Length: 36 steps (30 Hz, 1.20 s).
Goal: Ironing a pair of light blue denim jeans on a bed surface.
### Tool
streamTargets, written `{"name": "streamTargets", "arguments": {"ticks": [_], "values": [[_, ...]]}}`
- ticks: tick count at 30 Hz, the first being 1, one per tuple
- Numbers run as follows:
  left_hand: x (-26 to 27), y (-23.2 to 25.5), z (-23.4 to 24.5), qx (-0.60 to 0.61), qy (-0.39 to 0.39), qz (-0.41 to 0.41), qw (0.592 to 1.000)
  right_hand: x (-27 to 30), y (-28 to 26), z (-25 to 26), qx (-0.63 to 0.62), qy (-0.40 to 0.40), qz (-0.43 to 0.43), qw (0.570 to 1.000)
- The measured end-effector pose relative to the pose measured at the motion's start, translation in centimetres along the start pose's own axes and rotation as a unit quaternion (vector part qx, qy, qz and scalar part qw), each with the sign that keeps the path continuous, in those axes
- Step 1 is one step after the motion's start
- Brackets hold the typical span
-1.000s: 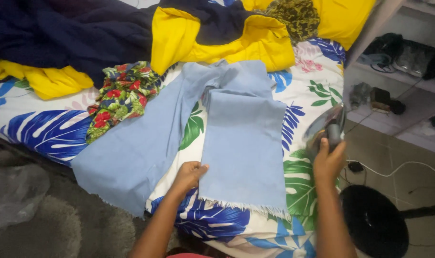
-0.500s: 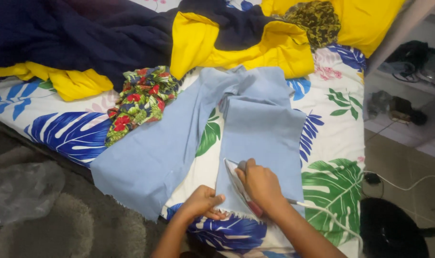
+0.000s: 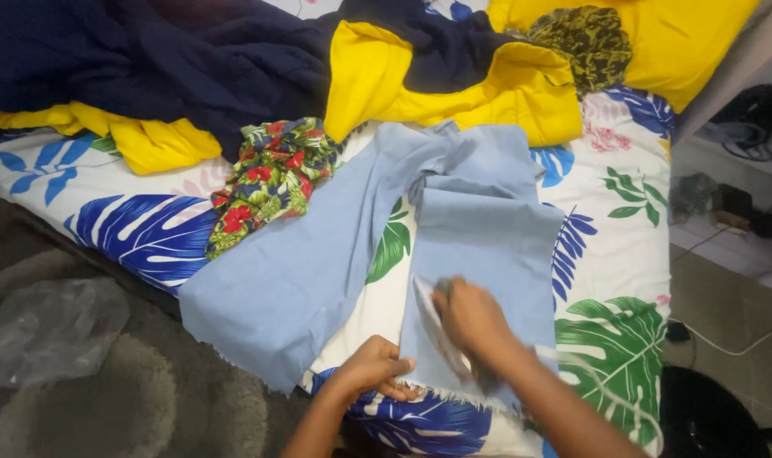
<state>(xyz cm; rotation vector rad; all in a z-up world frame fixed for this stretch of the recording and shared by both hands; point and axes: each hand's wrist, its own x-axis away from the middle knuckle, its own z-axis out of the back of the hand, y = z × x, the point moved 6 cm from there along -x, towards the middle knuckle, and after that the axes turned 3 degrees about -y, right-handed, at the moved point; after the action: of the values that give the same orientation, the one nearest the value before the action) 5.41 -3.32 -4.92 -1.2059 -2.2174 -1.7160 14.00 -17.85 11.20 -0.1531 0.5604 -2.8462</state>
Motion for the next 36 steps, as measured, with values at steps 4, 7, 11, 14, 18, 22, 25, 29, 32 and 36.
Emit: {"name": "streamTargets", "arguments": {"ticks": [4,7,11,14,18,22,25,29,32,36], "values": [[0.1,0.5,0.2,-0.003,-0.005,-0.006,1.000,1.7,0.4,-0.5,0.013,-0.032,-0.061,0.998],[-0.3,-0.1,0.4,-0.001,-0.011,-0.006,1.000,-2.7,0.6,-0.6,0.005,0.052,-0.018,0.999],[0.4,0.4,0.0,-0.002,-0.011,-0.010,1.000,-5.3,0.5,-1.1,0.006,0.074,0.000,0.997],[0.8,1.0,-0.1,0.003,-0.012,-0.010,1.000,-2.0,-0.8,-0.4,-0.009,0.038,0.036,0.999],[0.6,0.2,0.2,-0.002,-0.030,-0.015,0.999,3.4,-1.7,-0.1,0.030,-0.090,0.011,0.995],[0.6,0.3,0.0,0.002,-0.046,-0.013,0.999,0.2,0.3,-0.9,0.045,-0.104,-0.024,0.993],[0.6,0.6,0.1,0.007,-0.046,-0.010,0.999,-4.7,1.1,-0.3,0.034,0.038,0.028,0.998],[0.7,-0.2,0.2,0.004,-0.048,-0.019,0.999,-5.1,0.4,0.2,0.027,0.043,0.035,0.998],[1.0,0.2,-0.1,0.002,-0.046,-0.023,0.999,-1.6,-0.9,-0.6,0.025,-0.055,0.060,0.996],[1.0,0.7,0.1,-0.010,-0.035,-0.028,0.999,2.2,-1.8,-1.2,0.014,-0.094,0.043,0.995]]}}
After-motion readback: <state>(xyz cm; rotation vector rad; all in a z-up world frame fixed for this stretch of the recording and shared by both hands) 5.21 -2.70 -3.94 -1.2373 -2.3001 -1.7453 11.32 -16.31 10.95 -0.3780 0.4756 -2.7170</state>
